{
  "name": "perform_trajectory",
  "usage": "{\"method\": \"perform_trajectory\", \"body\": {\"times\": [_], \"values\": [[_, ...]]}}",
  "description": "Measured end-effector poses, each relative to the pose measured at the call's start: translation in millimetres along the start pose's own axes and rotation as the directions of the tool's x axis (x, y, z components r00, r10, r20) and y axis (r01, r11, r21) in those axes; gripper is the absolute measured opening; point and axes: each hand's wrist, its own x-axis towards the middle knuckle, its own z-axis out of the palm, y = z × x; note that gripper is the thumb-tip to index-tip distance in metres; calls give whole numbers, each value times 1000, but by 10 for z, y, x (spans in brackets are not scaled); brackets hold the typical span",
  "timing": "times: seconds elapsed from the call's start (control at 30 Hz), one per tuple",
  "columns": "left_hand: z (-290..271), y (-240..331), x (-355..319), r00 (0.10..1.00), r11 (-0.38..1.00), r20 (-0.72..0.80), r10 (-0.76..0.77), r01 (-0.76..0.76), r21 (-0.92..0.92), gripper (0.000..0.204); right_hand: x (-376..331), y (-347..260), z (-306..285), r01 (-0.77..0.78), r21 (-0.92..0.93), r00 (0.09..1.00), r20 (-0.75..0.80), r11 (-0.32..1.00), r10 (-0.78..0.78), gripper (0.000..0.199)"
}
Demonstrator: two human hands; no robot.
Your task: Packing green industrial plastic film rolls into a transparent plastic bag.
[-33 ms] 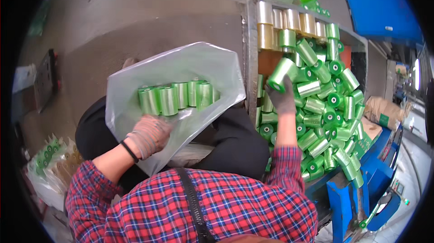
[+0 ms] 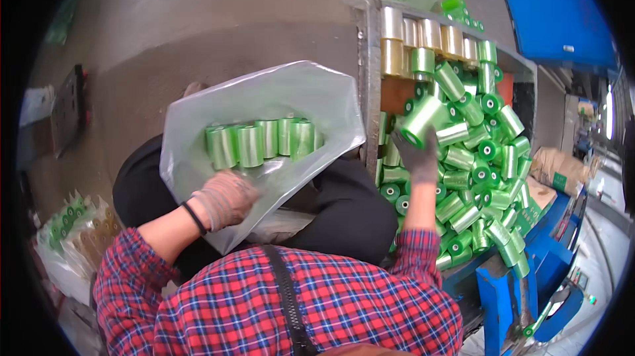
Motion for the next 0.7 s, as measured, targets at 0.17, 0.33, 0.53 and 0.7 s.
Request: {"method": "perform_trajectory", "body": {"times": [0.17, 0.33, 0.53, 0.7], "values": [[262, 160, -91, 953, 933, -41, 299, -301, -197, 51, -1126, -391, 938, 359, -296, 923, 254, 885, -289, 75], [201, 99, -176, 986, 986, 3, 166, -166, 21, 50, -1448, 482, 2128, 91, -754, 975, 201, 650, 97, 55], [263, 15, -279, 985, 984, 36, 170, -171, 47, 43, -287, 2334, 1673, -128, -943, 988, -93, -306, -127, 66], [311, -200, -238, 984, 991, -121, 128, -130, -11, 44, 174, 2280, 1230, 157, -603, 983, 169, -782, 68, 74]]}}
